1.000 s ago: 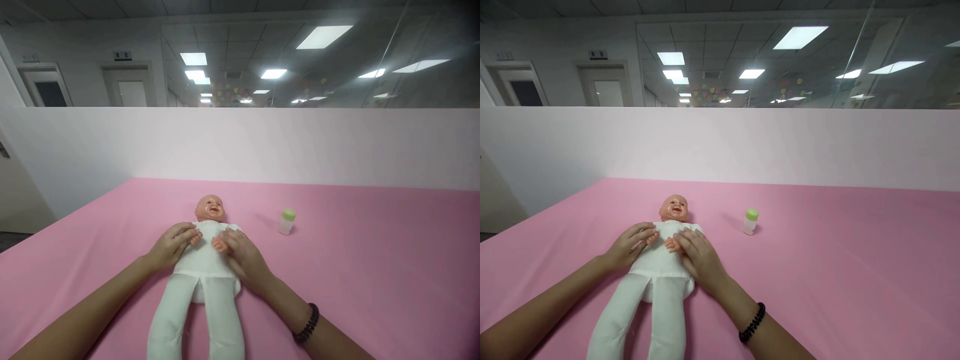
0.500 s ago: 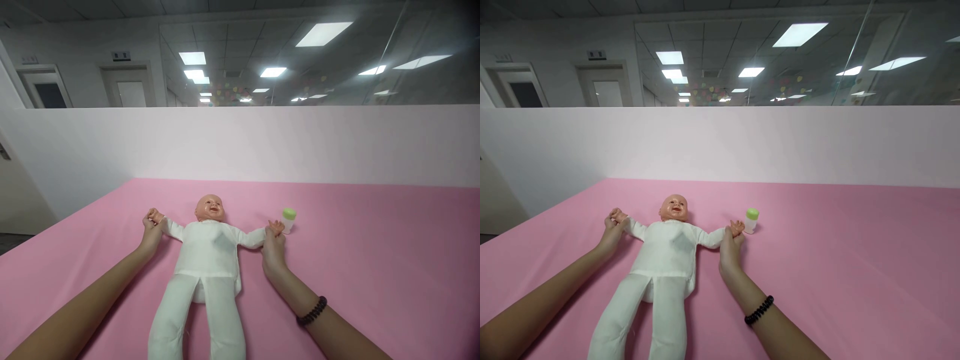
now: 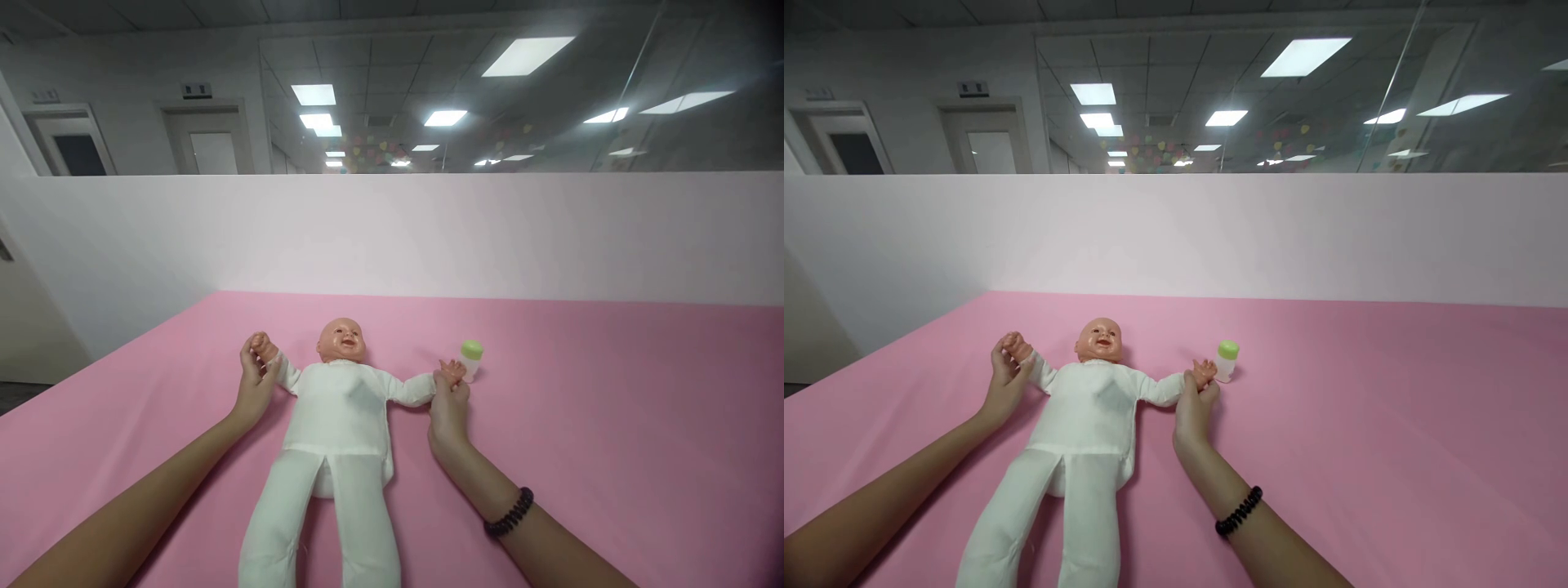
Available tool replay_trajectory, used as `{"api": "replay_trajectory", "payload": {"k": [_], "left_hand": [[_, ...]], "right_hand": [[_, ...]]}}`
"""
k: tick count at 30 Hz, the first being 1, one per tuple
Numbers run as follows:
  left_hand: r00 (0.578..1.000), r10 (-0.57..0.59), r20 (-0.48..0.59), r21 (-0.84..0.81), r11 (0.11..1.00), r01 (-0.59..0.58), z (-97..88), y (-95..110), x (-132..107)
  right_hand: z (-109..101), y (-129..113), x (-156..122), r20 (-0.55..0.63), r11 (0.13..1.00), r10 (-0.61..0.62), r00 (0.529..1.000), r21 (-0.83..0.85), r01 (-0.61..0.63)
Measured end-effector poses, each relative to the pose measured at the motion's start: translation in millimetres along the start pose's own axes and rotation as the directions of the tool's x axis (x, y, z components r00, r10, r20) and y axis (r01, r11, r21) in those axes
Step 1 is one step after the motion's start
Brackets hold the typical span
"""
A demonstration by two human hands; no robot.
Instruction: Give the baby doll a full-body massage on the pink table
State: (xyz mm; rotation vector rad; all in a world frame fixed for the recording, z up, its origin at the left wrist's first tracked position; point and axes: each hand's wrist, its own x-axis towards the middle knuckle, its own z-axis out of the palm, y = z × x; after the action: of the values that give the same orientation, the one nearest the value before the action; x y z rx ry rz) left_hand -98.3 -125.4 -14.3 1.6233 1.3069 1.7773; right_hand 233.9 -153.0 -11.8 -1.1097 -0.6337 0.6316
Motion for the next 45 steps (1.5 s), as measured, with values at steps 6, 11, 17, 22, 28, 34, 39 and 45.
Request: {"api": "replay_trajectory", "payload": {"k": [6, 11, 17, 22, 28, 34, 39, 45], "left_hand": [[0.812, 0.436, 0.388, 0.242, 0.802, -0.546, 5.6, 20.2, -21.1], [0.525, 0.629, 0.573, 0.261, 0.467, -0.845, 7.0, 29.9, -22.7], [0.324, 0.716, 0.618, 0.193, 0.262, -0.946, 4.9, 45.5, -17.5], [0.292, 0.720, 0.630, 0.190, 0.222, -0.957, 5.4, 52.2, -17.1], [0.475, 0.683, 0.554, 0.207, 0.440, -0.874, 3.2, 30.4, -16.9], [0.926, 0.322, 0.196, 0.052, 0.940, -0.338, 4.5, 18.7, -14.9], [0.997, -0.066, -0.050, -0.226, 0.973, 0.053, 2.2, 16.9, 1.4], [0.776, -0.626, -0.075, -0.528, 0.685, 0.501, -8.3, -0.3, 19.6]], "right_hand": [[5.3, -31.7, -35.7, 0.370, 0.922, -0.377, 0.849, 0.066, 0.381], [1.1, -23.9, -48.4, 0.711, 0.631, -0.589, 0.384, 0.108, 0.768], [1.5, -29.8, -49.8, 0.885, 0.414, -0.466, 0.022, 0.196, 0.889], [2.5, -30.9, -49.9, 0.891, 0.427, -0.453, 0.026, 0.191, 0.884], [0.8, -21.3, -47.5, 0.803, 0.636, -0.502, 0.322, 0.090, 0.767], [6.6, -28.5, -33.6, 0.464, 0.936, -0.339, 0.818, 0.077, 0.344], [7.3, -30.3, -18.5, 0.250, 0.984, -0.174, 0.953, -0.001, 0.180], [5.0, -18.8, -1.0, -0.015, 0.955, 0.288, 0.958, 0.081, -0.286]]}}
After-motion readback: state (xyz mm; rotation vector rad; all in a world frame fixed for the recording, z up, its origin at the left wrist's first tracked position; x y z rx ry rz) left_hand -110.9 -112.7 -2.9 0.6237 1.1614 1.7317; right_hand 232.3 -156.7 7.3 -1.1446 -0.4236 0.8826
